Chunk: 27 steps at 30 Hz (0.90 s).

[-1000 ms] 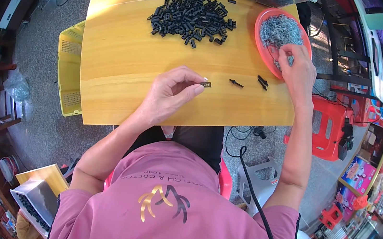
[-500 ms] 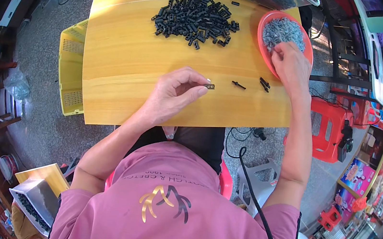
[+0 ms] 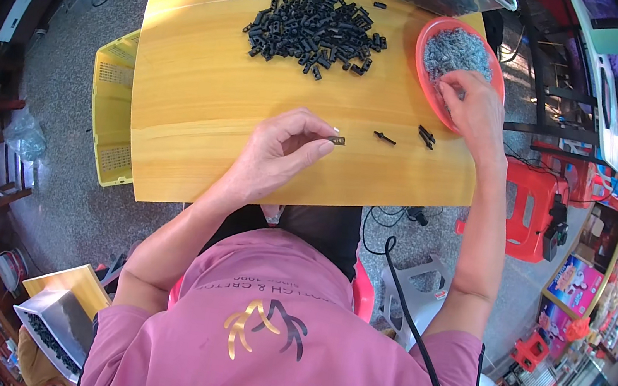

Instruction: The person assembles small components by inserting metal pins into black plastic pieces by hand, fitting the parts together, and placing the assembled pieces into a yellow bin.

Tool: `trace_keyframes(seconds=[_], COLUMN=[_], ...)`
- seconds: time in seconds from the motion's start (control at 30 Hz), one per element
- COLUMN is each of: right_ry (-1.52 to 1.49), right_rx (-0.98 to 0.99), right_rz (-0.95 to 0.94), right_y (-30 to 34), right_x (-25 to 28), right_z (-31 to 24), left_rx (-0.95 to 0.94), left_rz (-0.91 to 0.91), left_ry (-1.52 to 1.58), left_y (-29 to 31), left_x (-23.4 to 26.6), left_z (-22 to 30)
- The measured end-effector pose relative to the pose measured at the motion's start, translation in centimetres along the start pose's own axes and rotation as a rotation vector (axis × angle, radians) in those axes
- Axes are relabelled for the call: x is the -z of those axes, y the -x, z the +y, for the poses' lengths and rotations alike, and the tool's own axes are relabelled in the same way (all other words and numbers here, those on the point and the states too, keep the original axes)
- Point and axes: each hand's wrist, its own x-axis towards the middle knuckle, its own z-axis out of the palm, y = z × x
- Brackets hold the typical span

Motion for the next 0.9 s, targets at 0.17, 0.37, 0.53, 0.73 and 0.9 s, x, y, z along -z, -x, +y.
trace_keyframes(seconds=[0.17, 0.37, 0.53, 0.73, 0.9], right_ry=[0.035, 0.136, 0.191, 0.147, 0.09], right_rx=[0.027, 0.098, 0.163, 0.244, 0.138], right_rz=[0.005, -0.034, -0.147, -0.142, -0.124], right_y=[-0.2, -0.5, -1.4, -1.9, -1.5], right_x=[-0.6, -0.2, 0.0, -0.1, -0.3], right_z=[-0.1, -0.6, -0.2, 0.4, -0.2], left_rx=[0.005, 0.016, 0.085, 0.164, 0.197], left_rz=[0.002, 0.007, 0.031, 0.041, 0.03], left_ry=[0.011, -0.028, 0.004, 0.135, 0.262], left_y=[0.0, 0.1, 0.4, 0.3, 0.6], left_x=[-0.1, -0.1, -0.1, 0.3, 0.8], left_z=[0.1, 0.1, 0.7, 0.8, 1.6])
